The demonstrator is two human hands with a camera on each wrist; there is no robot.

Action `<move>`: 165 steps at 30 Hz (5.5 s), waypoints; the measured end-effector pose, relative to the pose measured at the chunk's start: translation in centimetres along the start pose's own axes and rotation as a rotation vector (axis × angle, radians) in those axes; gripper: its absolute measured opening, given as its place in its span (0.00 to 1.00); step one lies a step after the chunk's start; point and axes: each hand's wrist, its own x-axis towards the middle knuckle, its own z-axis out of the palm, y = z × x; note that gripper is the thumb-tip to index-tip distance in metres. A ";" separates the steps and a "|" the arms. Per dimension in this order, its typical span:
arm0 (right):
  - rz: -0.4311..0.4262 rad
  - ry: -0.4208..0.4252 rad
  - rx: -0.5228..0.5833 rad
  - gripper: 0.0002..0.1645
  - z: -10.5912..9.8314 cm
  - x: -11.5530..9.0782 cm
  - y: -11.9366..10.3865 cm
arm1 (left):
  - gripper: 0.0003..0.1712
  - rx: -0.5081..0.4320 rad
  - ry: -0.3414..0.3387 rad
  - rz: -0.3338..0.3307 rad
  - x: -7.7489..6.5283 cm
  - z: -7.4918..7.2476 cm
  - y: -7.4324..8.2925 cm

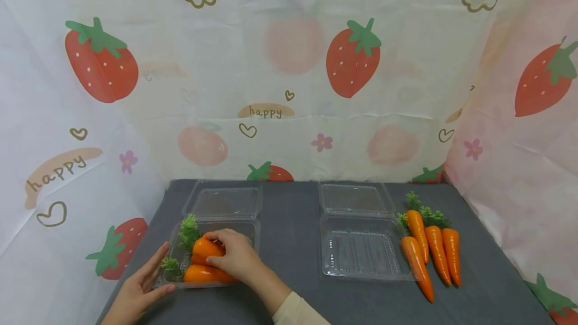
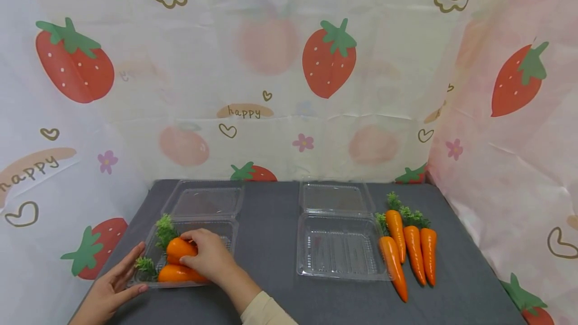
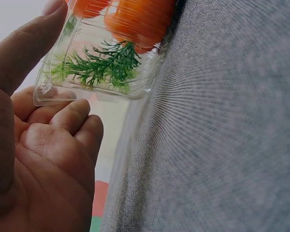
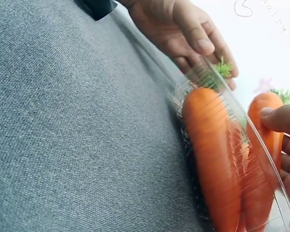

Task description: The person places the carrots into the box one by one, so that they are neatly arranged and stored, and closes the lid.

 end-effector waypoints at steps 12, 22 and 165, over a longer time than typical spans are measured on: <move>-0.028 -0.020 -0.054 0.26 0.3 -0.1 0.0 | 0.52 0.020 0.010 -0.004 -0.1 0.0 0.3; -0.030 -0.066 -0.074 0.25 0.3 -0.2 0.1 | 0.52 0.032 0.012 -0.022 -0.2 0.0 0.2; 0.117 0.387 0.358 0.42 -4.4 1.0 8.4 | 0.40 -0.009 -0.144 -0.043 11.0 -5.8 -0.9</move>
